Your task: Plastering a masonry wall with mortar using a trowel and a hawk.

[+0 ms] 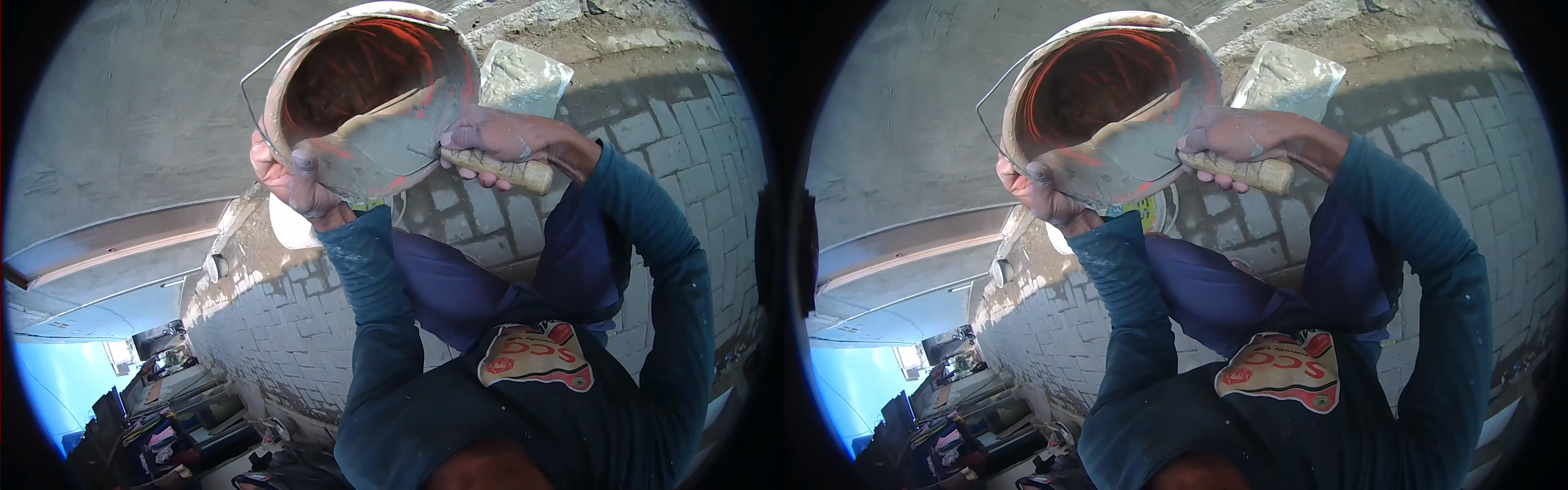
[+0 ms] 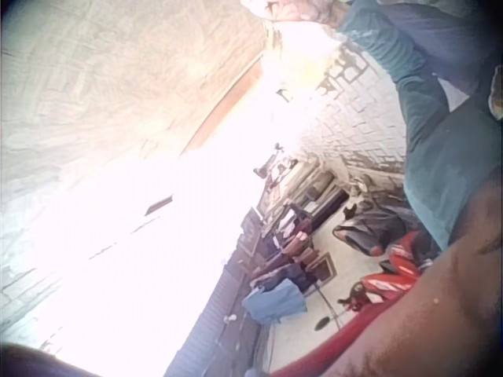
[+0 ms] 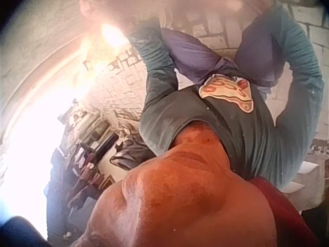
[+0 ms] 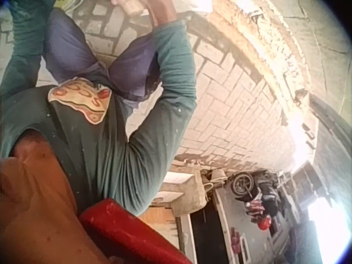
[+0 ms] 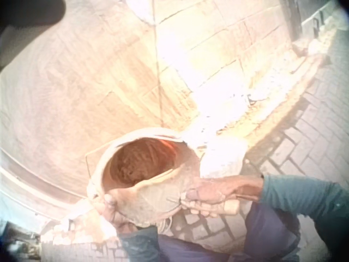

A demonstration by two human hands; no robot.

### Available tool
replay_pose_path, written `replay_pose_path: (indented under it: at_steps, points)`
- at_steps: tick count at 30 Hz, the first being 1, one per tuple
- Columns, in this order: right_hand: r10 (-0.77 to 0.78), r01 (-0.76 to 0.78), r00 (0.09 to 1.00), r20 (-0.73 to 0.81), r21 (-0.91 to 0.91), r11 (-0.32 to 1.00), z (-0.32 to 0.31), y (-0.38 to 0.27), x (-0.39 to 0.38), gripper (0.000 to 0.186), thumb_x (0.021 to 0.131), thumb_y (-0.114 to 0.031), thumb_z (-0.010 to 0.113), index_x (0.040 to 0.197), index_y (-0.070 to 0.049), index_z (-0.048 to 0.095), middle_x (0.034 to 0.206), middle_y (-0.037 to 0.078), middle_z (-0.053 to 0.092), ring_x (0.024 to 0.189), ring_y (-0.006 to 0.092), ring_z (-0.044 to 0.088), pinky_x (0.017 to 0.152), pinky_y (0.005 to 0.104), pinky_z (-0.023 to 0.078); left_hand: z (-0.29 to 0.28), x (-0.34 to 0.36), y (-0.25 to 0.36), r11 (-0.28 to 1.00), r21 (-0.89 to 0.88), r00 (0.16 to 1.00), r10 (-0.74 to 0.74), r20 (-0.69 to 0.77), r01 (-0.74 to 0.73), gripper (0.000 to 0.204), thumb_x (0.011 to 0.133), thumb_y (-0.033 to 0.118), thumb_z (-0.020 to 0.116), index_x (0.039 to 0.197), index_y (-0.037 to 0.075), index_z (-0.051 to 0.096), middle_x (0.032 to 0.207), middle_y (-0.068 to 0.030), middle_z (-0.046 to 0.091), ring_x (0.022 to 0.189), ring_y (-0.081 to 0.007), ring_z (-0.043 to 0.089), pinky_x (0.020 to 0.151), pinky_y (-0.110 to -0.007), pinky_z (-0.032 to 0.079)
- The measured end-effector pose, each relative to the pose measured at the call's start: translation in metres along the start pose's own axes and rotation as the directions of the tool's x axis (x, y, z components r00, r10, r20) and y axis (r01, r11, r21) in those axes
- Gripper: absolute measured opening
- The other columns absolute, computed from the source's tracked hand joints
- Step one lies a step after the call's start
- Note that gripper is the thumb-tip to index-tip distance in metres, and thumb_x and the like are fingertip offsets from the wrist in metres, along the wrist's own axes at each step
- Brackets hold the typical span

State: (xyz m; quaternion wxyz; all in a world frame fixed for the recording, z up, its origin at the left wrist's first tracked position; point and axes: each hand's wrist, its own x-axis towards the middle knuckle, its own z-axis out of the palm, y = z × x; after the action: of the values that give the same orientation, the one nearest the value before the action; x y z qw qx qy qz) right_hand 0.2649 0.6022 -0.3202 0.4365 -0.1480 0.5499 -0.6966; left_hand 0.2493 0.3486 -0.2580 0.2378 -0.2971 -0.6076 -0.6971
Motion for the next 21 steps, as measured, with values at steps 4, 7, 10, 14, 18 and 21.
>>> replay_pose_path:
  at_steps: [4, 7, 10, 14, 18, 21]
  points:
    - [-0.155, 0.094, 0.981, 0.119, 0.409, 0.908, 0.018, 0.013, 0.006, 0.034, 0.103, -0.028, 0.043, 0.102, 0.003, 0.057, 0.072, 0.004, 0.054, 0.05, 0.0093, 0.053, 0.038, 0.0245, 0.046, 0.003, 0.003, -0.01, 0.997, 0.025, 0.996, 0.07, -0.061, -0.069, 0.041, 0.079, 0.022, 0.08, 0.105, 0.0, 0.058, 0.112, -0.0142, 0.058, 0.104, -0.0244, 0.059, 0.097, -0.039, 0.047]
    - [-0.197, 0.189, 0.98, 0.012, 0.221, 0.957, 0.022, 0.0, -0.006, 0.037, 0.104, -0.028, 0.041, 0.098, 0.005, 0.057, 0.073, 0.005, 0.055, 0.05, 0.0109, 0.054, 0.04, 0.0254, 0.046, -0.006, 0.001, -0.01, 0.996, 0.087, 0.989, 0.032, -0.141, -0.02, 0.037, 0.078, 0.02, 0.08, 0.101, 0.001, 0.057, 0.112, -0.0132, 0.058, 0.103, -0.0227, 0.059, 0.096, -0.037, 0.046]
    - [-0.162, 0.106, 0.972, -0.17, -0.297, 0.949, 0.018, -0.02, -0.018, 0.041, 0.104, -0.029, 0.039, 0.095, 0.007, 0.057, 0.072, 0.006, 0.056, 0.05, 0.013, 0.055, 0.041, 0.0271, 0.047, -0.003, 0.004, -0.005, 0.995, 0.069, 0.99, 0.08, -0.118, -0.072, 0.036, 0.077, 0.015, 0.08, 0.1, 0.001, 0.057, 0.11, -0.0119, 0.06, 0.102, -0.0215, 0.059, 0.096, -0.037, 0.046]
    - [-0.105, 0.001, 0.977, -0.187, -0.485, 0.875, 0.022, -0.025, -0.023, 0.044, 0.103, -0.029, 0.037, 0.094, 0.01, 0.055, 0.073, 0.009, 0.056, 0.049, 0.0159, 0.055, 0.043, 0.0298, 0.049, 0.001, 0.002, -0.01, 0.995, -0.021, 0.992, 0.096, -0.083, -0.098, 0.034, 0.076, 0.014, 0.082, 0.093, 0.001, 0.055, 0.108, -0.0124, 0.061, 0.101, -0.0213, 0.06, 0.097, -0.038, 0.047]
    - [-0.085, 0.061, 0.99, -0.108, -0.208, 0.976, 0.031, -0.003, -0.02, 0.039, 0.103, -0.028, 0.039, 0.098, 0.008, 0.053, 0.076, 0.009, 0.055, 0.05, 0.0142, 0.054, 0.041, 0.0291, 0.048, -0.003, 0.0, -0.016, 0.998, -0.06, 0.996, 0.008, -0.09, -0.013, 0.034, 0.077, 0.015, 0.082, 0.089, 0.003, 0.053, 0.108, -0.0135, 0.061, 0.103, -0.022, 0.061, 0.098, -0.038, 0.047]
    - [-0.08, 0.082, 0.993, -0.086, 0.022, 0.996, 0.038, 0.01, -0.019, 0.035, 0.104, -0.027, 0.04, 0.102, 0.006, 0.052, 0.076, 0.007, 0.054, 0.05, 0.0127, 0.053, 0.04, 0.0286, 0.047, -0.014, 0.003, -0.024, 0.993, -0.086, 0.994, -0.085, -0.073, 0.079, 0.033, 0.078, 0.014, 0.082, 0.088, 0.003, 0.053, 0.111, -0.0152, 0.062, 0.106, -0.0224, 0.061, 0.099, -0.038, 0.047]
